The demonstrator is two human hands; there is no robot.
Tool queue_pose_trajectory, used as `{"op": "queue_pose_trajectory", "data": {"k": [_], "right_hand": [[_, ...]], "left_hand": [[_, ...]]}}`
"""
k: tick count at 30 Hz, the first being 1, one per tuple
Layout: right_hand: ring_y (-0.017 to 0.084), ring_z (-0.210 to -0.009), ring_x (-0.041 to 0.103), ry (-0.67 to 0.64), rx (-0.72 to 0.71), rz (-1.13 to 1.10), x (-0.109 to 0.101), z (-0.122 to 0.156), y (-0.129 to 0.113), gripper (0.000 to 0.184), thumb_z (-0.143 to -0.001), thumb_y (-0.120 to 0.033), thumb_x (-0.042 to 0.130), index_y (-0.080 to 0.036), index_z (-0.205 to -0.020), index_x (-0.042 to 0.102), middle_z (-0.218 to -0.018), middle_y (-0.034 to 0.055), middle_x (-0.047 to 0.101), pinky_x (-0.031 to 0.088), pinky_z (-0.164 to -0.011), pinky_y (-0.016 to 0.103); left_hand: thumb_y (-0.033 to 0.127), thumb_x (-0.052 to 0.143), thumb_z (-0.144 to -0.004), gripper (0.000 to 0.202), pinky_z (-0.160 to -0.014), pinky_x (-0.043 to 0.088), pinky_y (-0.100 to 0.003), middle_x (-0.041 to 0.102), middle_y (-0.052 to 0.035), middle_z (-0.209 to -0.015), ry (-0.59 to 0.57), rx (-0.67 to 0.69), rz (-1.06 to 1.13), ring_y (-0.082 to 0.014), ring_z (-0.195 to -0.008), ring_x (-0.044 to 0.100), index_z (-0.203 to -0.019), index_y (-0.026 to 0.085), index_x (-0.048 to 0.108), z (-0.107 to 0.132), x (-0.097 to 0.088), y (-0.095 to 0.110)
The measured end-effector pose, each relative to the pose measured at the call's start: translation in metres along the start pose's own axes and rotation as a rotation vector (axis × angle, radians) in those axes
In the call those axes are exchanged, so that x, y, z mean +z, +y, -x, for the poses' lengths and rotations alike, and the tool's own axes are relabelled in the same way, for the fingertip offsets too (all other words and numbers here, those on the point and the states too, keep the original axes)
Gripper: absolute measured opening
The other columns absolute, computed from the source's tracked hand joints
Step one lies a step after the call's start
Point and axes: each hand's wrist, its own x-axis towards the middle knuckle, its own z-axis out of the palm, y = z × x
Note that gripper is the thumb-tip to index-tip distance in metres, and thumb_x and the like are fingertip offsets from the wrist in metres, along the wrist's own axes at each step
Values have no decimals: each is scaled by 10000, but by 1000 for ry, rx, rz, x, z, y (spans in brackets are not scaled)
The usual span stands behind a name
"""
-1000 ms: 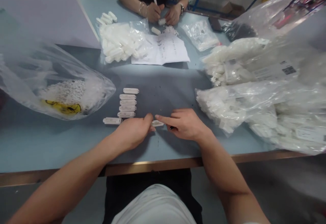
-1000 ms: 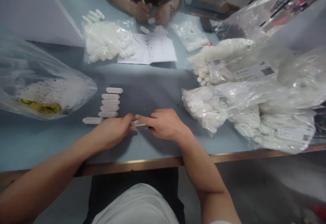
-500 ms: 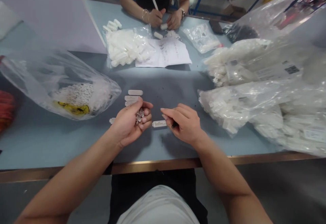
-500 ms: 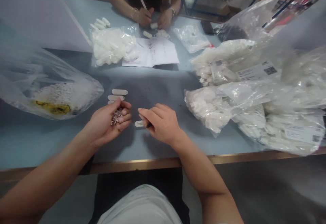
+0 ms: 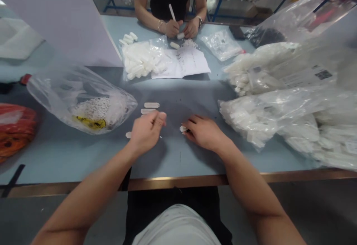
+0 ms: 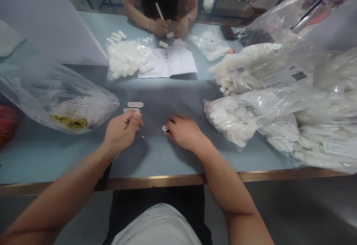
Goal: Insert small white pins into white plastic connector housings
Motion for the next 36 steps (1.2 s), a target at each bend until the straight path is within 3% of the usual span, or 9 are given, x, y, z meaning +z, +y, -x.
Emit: {"op": "queue_pose_trajectory", "data": {"k": [4,7,12,18,22,24,27,31,36], "right_hand": [[223,-919,601,49,87,21,1,2,21,171,-914,-275,581,-160,-1010,665,-971,98,654,411,-774,312],[219,-908,605,66,102,20,2,3,28,156,-909,-260,579,-152,-992,655,-968,98,650,407,-772,307],[218,-907,608,80,58,39,1,4,27,144,-910,-250,578,-148,-970,660,-965,98,658,406,-779,310],[235,-914,627,89,46,55,-4,6,25,167,-921,-258,565,-150,-968,683,-950,108,674,414,-782,323],[233,-931,631,93,49,36,-4,7,23,170,-920,-249,562,-160,-996,686,-967,105,682,413,-785,320],[228,-934,632,84,46,21,-3,6,23,176,-913,-251,574,-165,-1019,685,-987,100,683,412,-782,314],[226,-938,629,85,45,1,-4,7,25,189,-910,-266,583,-166,-1031,688,-996,99,682,406,-773,309],[207,-914,620,111,-4,-74,-5,10,23,200,-889,-273,610,-167,-1043,683,-1000,92,679,399,-752,294],[188,-845,608,59,-217,-154,-1,10,5,162,-851,-272,657,-180,-981,688,-944,62,670,392,-703,277]], "left_hand": [[436,287,-1025,462,-588,417,-290,629,-81,-762,-121,303,-644,-198,-689,605,-873,146,613,-2,31,9],[324,384,-1005,337,-661,468,-347,644,-123,-837,-146,391,-767,-253,-797,633,-922,129,645,-6,47,10],[266,445,-978,252,-838,485,-435,635,-155,-962,-106,426,-788,-291,-990,596,-997,131,658,-7,47,8],[287,435,-982,259,-904,483,-464,608,-140,-1157,-139,380,-689,-294,-1079,570,-1122,157,610,-6,28,12],[162,358,-964,468,-970,484,-419,550,-125,-1339,-290,365,-500,-253,-1178,567,-1429,205,383,-6,8,11],[23,337,-875,647,-1037,452,-382,470,-124,-1452,-357,385,-474,-230,-1305,496,-1490,216,285,-6,0,11],[-66,306,-776,768,-1061,439,-377,393,-127,-1527,-385,315,-513,-228,-1354,461,-1492,211,286,-5,-7,14],[-29,329,-822,688,-1010,471,-365,455,-135,-1488,-323,285,-545,-241,-1287,531,-1475,190,336,-8,-10,17],[268,399,-974,399,-921,497,-359,665,-105,-1246,-102,250,-566,-256,-1093,647,-1341,185,530,-15,-18,12]]}}
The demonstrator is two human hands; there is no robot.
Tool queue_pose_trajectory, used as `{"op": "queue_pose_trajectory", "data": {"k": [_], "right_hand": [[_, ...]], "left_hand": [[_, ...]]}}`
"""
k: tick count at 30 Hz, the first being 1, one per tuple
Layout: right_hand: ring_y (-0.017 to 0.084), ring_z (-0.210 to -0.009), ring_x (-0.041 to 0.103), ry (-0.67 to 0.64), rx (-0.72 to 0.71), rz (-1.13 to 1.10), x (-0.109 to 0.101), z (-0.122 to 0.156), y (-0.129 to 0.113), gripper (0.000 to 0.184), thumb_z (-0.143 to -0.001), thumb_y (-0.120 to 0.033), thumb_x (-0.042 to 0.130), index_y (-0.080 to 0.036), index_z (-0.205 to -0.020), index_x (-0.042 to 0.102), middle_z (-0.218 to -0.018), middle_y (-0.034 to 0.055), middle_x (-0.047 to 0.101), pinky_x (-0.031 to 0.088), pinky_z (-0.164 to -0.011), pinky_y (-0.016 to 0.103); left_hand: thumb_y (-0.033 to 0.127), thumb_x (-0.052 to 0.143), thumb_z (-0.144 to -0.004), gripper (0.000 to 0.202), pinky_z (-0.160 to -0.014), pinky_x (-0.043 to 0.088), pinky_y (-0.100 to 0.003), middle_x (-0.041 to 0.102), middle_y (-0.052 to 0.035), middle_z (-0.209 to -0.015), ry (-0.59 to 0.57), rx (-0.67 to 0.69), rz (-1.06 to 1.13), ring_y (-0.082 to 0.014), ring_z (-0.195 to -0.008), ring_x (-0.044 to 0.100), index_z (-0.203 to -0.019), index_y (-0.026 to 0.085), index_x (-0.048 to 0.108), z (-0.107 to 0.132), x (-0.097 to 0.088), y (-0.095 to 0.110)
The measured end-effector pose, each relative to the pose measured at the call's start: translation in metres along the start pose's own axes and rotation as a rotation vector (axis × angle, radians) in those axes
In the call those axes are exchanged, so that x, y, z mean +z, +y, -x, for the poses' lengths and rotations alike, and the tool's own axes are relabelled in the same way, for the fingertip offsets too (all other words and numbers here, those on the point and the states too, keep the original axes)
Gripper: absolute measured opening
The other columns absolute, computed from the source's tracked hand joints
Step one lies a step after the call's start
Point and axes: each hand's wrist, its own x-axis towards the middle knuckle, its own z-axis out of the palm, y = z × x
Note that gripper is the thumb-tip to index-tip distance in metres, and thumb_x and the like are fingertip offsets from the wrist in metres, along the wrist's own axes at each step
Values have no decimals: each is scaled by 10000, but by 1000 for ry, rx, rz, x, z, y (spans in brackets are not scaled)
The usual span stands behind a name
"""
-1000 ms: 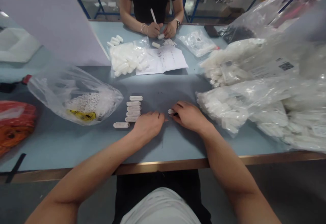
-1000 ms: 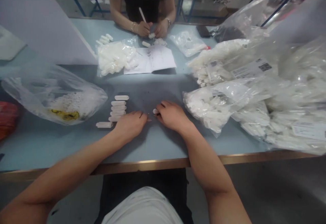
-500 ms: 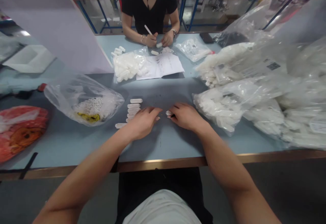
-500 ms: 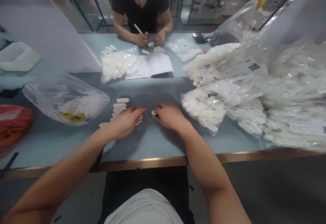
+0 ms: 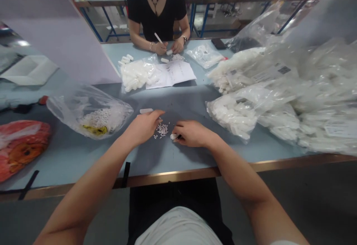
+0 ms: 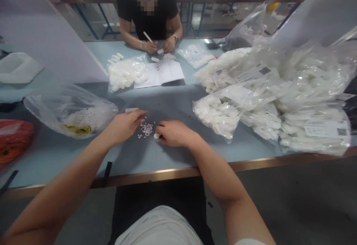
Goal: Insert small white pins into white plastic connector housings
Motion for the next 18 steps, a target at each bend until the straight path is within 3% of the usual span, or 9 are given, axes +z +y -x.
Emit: {"op": "queue_pose_trajectory", "data": {"k": [4,7,10,14,18], "right_hand": [[193,-882,607,83,-41,-116,8,-6,-1,254,-890,-355,647,-187,-1077,685,-999,79,664,417,-733,278],[183,-895,610,201,116,-175,13,-15,10,194,-936,-243,571,-183,-1074,693,-1005,88,666,429,-774,277],[173,-886,614,209,221,-186,18,-28,21,184,-909,-137,575,-179,-1028,709,-1000,85,662,428,-800,275],[167,-886,607,167,249,-228,27,-44,22,113,-903,-170,619,-170,-979,703,-999,84,645,423,-783,263],[180,-897,581,141,247,-169,34,-48,19,127,-884,-100,579,-155,-951,672,-963,86,629,414,-787,281]], "left_hand": [[348,422,-974,342,-857,500,-325,731,-62,-1104,193,-103,-26,-239,-1002,678,-1203,209,635,-2,-8,-6],[371,445,-965,319,-815,501,-313,753,-47,-993,320,-168,-29,-228,-944,687,-1126,220,675,-3,-10,-8],[353,452,-957,303,-797,500,-305,755,-47,-934,412,-185,-17,-215,-901,689,-1094,210,681,-3,-4,-11],[341,442,-963,299,-772,500,-284,752,-56,-937,495,-108,-3,-188,-853,692,-1053,202,690,2,12,-16],[331,445,-967,287,-724,495,-272,753,-47,-928,498,29,-3,-177,-840,697,-1052,206,690,10,27,-17]]}}
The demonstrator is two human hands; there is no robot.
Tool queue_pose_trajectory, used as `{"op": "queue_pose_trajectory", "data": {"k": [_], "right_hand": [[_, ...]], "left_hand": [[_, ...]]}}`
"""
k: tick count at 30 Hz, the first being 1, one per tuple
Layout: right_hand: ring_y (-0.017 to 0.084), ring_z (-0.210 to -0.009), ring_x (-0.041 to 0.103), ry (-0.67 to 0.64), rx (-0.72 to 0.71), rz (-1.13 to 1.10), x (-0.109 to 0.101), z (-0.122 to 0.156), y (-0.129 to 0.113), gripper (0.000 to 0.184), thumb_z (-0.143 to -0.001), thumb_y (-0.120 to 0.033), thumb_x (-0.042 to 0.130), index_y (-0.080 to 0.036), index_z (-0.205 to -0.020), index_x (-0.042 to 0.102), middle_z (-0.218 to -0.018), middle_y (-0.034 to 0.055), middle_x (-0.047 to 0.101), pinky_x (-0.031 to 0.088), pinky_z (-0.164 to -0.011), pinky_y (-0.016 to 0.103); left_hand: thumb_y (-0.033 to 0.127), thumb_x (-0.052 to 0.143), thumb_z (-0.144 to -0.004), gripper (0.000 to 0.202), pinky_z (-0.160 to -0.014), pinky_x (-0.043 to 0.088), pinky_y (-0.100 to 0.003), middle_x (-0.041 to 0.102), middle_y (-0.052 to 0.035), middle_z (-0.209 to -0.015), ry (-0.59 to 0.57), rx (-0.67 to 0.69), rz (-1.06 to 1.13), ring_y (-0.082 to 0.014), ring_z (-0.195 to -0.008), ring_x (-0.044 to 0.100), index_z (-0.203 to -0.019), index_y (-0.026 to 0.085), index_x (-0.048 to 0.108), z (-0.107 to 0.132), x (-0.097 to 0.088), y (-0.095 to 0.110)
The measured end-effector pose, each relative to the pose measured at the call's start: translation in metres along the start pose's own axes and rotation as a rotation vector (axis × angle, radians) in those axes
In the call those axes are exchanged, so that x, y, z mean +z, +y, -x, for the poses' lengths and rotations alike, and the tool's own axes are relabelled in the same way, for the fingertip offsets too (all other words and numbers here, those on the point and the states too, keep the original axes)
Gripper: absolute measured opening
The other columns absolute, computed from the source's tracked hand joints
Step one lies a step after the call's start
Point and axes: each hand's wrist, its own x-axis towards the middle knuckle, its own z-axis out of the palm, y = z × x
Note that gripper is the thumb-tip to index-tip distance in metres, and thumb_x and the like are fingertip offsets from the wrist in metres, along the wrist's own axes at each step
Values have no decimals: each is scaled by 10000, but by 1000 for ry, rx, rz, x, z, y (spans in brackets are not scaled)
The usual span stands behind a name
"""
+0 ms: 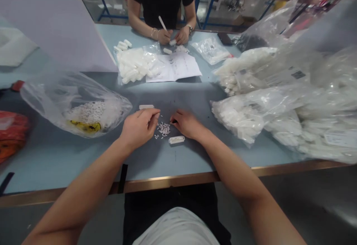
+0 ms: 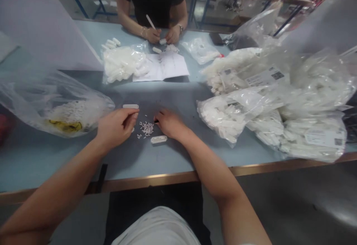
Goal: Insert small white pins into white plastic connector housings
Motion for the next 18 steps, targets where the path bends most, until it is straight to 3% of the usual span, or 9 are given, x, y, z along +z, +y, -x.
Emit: {"op": "queue_pose_trajectory", "data": {"k": [3,6,9,12,18], "right_hand": [[199,-905,565,18,4,45,1,3,2,177,-859,-64,519,-145,-964,636,-969,101,623,416,-793,306],[198,-872,564,89,32,0,-6,9,6,225,-836,-61,469,-155,-1001,590,-960,89,631,427,-774,310],[186,-834,573,162,34,-79,-17,19,7,200,-832,-85,466,-177,-973,574,-932,66,645,437,-757,302],[170,-834,594,173,33,-157,-27,29,2,190,-807,-79,508,-202,-925,592,-906,36,665,448,-767,285],[162,-898,637,107,-58,-240,-34,42,-7,288,-792,-28,521,-231,-953,647,-955,19,700,477,-811,279]], "left_hand": [[333,434,-976,281,-636,469,-275,741,-28,-901,-94,126,7,-173,-775,685,-1049,227,683,8,4,5],[440,496,-954,296,-541,423,-284,708,-28,-915,-272,283,-13,-180,-709,656,-1075,230,667,14,6,15],[510,650,-854,367,-567,446,-297,667,-52,-992,-414,385,-67,-211,-791,651,-1058,205,654,16,7,25],[439,692,-840,297,-614,468,-305,638,-62,-945,-433,426,-86,-223,-836,639,-972,176,648,17,10,30],[359,583,-917,192,-580,437,-293,635,-63,-896,-364,412,-85,-211,-794,626,-919,171,622,22,16,27]]}}
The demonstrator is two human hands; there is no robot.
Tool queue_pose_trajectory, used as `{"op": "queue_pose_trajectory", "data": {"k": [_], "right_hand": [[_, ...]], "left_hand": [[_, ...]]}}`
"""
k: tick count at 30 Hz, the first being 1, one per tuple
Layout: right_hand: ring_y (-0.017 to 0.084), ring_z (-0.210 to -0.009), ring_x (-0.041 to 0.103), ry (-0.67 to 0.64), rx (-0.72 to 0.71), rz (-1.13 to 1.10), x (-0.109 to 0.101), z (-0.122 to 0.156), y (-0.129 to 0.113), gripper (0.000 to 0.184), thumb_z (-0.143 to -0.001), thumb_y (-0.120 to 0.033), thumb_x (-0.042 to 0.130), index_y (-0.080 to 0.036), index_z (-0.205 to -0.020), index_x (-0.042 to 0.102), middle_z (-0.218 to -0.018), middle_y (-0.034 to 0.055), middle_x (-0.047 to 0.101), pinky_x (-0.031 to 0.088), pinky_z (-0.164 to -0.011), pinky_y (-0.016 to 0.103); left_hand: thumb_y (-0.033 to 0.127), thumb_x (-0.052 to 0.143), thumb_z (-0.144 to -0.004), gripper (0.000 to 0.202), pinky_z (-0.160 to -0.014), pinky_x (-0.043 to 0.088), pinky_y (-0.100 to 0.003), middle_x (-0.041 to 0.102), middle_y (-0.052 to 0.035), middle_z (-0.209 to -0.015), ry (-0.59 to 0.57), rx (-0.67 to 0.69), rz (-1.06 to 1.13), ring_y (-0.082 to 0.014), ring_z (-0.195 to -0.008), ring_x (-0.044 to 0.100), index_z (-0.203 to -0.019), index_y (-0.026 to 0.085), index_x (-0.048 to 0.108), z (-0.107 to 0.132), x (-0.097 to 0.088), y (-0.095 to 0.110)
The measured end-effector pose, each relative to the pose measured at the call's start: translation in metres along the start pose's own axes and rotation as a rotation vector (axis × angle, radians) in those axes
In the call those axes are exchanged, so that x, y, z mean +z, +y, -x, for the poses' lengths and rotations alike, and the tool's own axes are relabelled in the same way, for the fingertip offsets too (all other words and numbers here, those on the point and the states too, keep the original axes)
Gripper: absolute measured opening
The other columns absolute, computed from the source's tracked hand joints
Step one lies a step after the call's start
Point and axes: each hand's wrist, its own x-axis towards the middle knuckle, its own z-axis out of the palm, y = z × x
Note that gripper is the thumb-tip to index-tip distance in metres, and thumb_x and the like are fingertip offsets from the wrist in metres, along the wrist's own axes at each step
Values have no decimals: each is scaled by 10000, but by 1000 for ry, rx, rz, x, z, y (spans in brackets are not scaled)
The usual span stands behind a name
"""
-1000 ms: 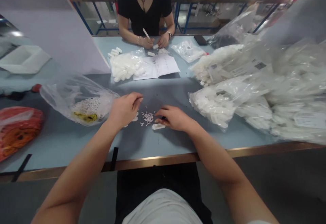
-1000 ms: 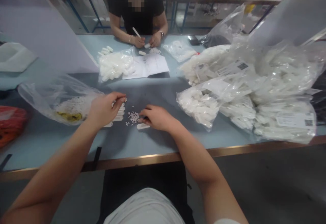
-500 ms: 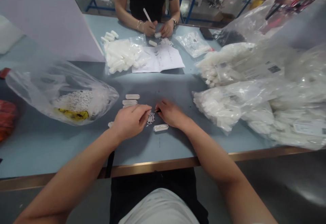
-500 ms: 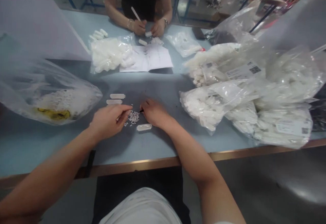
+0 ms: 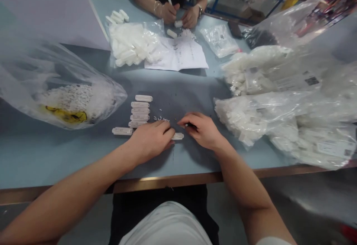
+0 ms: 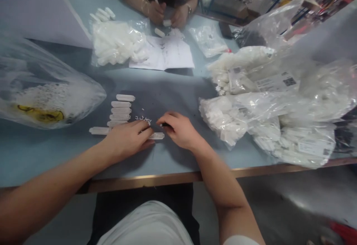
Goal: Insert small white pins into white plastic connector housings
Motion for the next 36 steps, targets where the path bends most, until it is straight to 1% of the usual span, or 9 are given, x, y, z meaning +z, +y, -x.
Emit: {"op": "queue_pose_trajectory", "data": {"k": [2,5,8,11,18,23,29,32,36], "right_hand": [[162,-873,646,-17,11,6,-2,1,-3,228,-832,-71,562,-235,-964,653,-941,17,712,482,-789,275],[153,-823,646,-17,16,26,-6,1,-6,112,-888,-140,594,-227,-920,658,-878,13,714,481,-752,262],[140,-819,644,-7,-31,57,-8,3,-8,130,-900,-122,581,-216,-909,672,-879,21,702,486,-738,244],[131,-828,641,33,-83,104,-6,6,-8,211,-861,-60,568,-223,-915,690,-908,22,683,500,-738,232],[143,-824,632,98,-185,175,0,8,-11,377,-807,26,468,-228,-958,703,-876,21,677,540,-751,268],[152,-802,607,109,-257,230,0,7,-14,363,-829,22,464,-214,-989,689,-872,36,673,548,-734,283],[156,-796,586,124,-298,213,2,8,-13,305,-867,0,468,-184,-1000,670,-889,56,670,546,-735,296],[156,-789,590,140,-306,224,3,8,-13,312,-873,-6,465,-203,-993,675,-882,48,668,546,-737,304],[152,-778,601,156,-310,245,4,7,-13,340,-865,-2,463,-227,-990,686,-870,35,679,546,-749,316]], "left_hand": [[362,557,-928,185,-561,409,-281,649,-51,-886,44,-45,15,-200,-771,623,-930,186,614,1,1,0],[346,533,-934,171,-533,361,-269,650,-35,-799,87,-117,63,-183,-702,610,-926,189,602,2,2,0],[361,552,-919,185,-522,333,-271,650,-30,-758,109,-178,108,-178,-656,603,-936,184,603,2,2,0],[380,570,-906,193,-510,309,-276,649,-19,-740,131,-220,131,-181,-633,604,-935,192,602,3,2,-1],[368,562,-904,176,-502,296,-290,651,-15,-726,136,-221,121,-193,-637,623,-907,196,599,3,0,0],[379,541,-918,198,-508,302,-288,659,-18,-723,148,-228,126,-192,-642,631,-894,191,596,3,0,0],[374,544,-921,189,-513,315,-288,653,-10,-709,177,-221,147,-189,-638,633,-888,192,582,3,1,1],[373,534,-927,189,-515,318,-286,649,-9,-696,189,-216,141,-184,-631,628,-882,195,578,3,1,1],[378,523,-936,196,-518,324,-282,657,-17,-718,153,-214,152,-180,-645,628,-905,194,580,4,1,1]]}}
